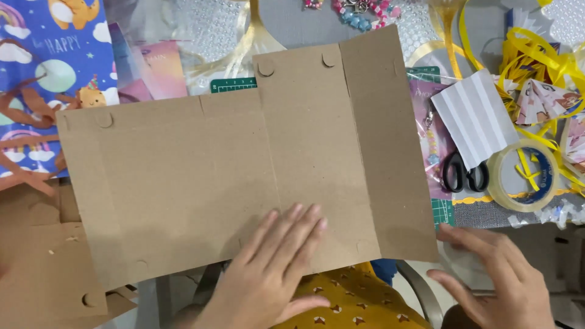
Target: The person folds a flat cardboard sheet along pre-scored lines to form a box. They tuck side flaps into slots and fold the top flaps inward to create a closed box. The person repeats the folding process on a second sheet.
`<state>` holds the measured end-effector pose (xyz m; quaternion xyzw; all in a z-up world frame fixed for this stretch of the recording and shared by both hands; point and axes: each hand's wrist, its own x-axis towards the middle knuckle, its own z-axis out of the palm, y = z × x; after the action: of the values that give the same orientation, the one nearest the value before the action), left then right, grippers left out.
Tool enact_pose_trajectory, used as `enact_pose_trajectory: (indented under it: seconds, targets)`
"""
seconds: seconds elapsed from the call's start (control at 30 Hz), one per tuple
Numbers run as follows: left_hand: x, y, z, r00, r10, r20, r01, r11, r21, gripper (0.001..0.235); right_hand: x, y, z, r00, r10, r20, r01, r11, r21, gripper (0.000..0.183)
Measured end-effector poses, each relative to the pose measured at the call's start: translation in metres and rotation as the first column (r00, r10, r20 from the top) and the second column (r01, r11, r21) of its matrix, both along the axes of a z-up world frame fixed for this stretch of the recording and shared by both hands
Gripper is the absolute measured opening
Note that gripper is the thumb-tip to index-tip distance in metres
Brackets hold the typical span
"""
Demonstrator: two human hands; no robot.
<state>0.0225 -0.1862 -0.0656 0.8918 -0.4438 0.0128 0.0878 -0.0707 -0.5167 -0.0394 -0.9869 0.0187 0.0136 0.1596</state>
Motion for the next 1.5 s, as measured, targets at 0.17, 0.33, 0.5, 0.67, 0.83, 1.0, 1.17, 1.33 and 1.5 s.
enact_pose_trajectory:
  seconds: [0.17, 0.33, 0.5, 0.67, 0.83, 1.0, 1.17, 1.33, 1.5]
  targets:
    - [0.013, -0.026, -0.012, 0.997, -0.036, 0.074, 0.041, 0.996, -0.075, 0.045, 0.025, -0.001, -0.027, 0.934, 0.352, 0.058, -0.344, 0.932, -0.116, 0.088]
    - [0.016, -0.010, -0.018, 0.975, -0.111, -0.193, 0.023, 0.913, -0.408, 0.034, 0.035, 0.002, -0.045, 0.858, 0.328, 0.396, -0.250, 0.939, -0.237, 0.016]
    - [0.015, -0.009, -0.020, 0.990, -0.067, -0.120, 0.019, 0.931, -0.364, 0.031, 0.043, 0.010, -0.048, 0.864, 0.374, 0.337, -0.366, 0.926, -0.090, 0.019]
    - [0.012, -0.005, -0.019, 0.984, -0.077, -0.161, 0.025, 0.953, -0.303, 0.037, 0.043, 0.015, -0.048, 0.869, 0.359, 0.340, -0.384, 0.923, 0.009, 0.043]
    - [0.001, -0.007, -0.027, 0.973, -0.055, -0.223, 0.007, 0.978, -0.210, 0.080, 0.040, 0.024, -0.052, 0.902, 0.060, 0.427, -0.176, 0.955, 0.238, 0.022]
    - [0.003, -0.044, -0.022, 0.989, -0.050, -0.136, 0.016, 0.971, -0.239, 0.091, 0.040, 0.019, -0.083, 0.801, -0.085, 0.593, -0.079, 0.966, 0.245, 0.013]
    - [0.019, -0.072, -0.018, 0.997, -0.081, 0.008, 0.080, 0.968, -0.238, 0.086, 0.062, 0.036, -0.068, 0.892, -0.216, 0.398, 0.032, 0.907, 0.420, 0.072]
    - [0.028, -0.086, -0.030, 0.982, -0.188, -0.021, 0.184, 0.975, -0.121, 0.093, 0.062, 0.033, -0.066, 0.929, -0.212, 0.304, 0.141, 0.961, 0.239, 0.081]
    - [0.033, -0.090, -0.032, 0.993, -0.120, -0.003, 0.119, 0.991, -0.053, 0.110, 0.043, 0.014, -0.068, 0.969, -0.087, 0.233, 0.070, 0.994, 0.080, 0.065]
